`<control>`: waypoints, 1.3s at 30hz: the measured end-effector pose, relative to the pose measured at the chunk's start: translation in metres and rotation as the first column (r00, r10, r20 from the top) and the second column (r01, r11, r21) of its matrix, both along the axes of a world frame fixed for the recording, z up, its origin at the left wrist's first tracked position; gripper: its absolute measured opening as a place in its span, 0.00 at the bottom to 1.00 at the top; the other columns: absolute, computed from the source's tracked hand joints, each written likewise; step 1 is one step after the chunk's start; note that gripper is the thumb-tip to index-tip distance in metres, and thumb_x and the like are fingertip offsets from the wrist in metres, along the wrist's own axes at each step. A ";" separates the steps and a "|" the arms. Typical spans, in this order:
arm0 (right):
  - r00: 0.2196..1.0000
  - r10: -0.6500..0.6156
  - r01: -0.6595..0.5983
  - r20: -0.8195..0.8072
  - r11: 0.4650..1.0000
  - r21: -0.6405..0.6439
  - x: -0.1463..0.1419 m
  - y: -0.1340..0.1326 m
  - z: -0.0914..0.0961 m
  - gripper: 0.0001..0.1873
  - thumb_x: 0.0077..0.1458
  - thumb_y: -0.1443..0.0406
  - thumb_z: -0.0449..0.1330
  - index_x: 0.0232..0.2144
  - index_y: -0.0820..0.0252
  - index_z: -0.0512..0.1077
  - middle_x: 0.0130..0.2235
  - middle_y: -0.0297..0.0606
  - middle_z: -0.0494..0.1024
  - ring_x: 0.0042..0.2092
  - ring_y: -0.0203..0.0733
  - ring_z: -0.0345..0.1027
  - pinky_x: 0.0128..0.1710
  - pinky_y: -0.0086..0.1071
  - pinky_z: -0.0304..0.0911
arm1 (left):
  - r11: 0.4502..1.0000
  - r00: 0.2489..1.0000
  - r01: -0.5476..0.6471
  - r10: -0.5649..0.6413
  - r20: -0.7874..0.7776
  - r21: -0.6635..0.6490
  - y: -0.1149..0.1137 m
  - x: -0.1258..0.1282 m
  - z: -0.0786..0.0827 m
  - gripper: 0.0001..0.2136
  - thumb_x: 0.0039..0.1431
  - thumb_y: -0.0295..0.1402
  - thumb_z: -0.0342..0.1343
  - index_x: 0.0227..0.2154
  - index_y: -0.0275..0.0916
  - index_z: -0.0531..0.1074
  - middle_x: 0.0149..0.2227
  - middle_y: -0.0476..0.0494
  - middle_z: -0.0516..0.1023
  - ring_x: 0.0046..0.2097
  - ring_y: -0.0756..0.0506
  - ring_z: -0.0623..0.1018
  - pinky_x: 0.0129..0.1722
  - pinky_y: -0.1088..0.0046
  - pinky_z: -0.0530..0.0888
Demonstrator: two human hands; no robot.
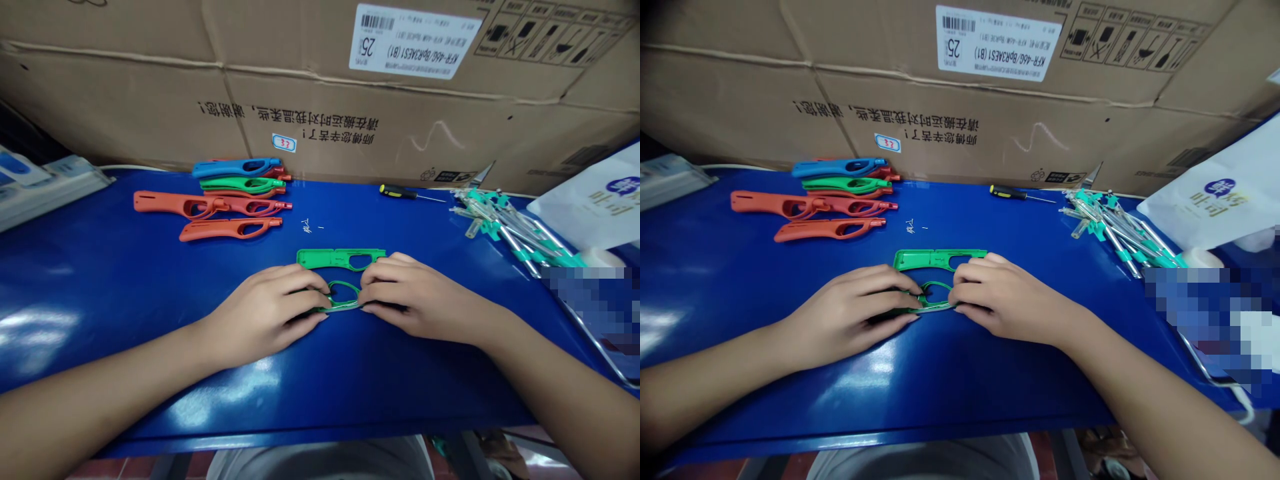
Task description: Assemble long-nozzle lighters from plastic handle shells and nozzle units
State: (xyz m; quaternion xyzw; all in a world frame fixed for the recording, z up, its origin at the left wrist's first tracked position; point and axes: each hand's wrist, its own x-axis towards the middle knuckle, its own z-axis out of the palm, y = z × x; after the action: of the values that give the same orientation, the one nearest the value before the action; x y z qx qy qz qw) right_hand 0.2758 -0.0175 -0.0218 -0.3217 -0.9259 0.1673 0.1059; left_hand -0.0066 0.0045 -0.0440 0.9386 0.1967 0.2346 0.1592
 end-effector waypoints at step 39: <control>0.876 -0.422 0.416 0.235 0.906 0.077 0.041 0.012 0.015 0.18 0.60 0.47 0.60 0.39 0.55 0.71 0.38 0.38 0.77 0.34 0.43 0.69 0.31 0.35 0.58 | 0.990 0.990 -0.130 0.127 -0.055 -0.047 0.000 0.000 0.005 0.11 0.68 0.32 0.54 0.49 0.38 0.76 0.45 0.40 0.79 0.46 0.42 0.77 0.46 0.61 0.76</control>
State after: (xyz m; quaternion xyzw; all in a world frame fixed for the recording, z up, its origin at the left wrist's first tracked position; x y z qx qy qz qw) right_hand 0.3164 -0.0059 -0.0070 -0.5312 -0.8422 0.0879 0.0279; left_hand -0.0063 0.0047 -0.0388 0.9254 0.2667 0.2150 0.1624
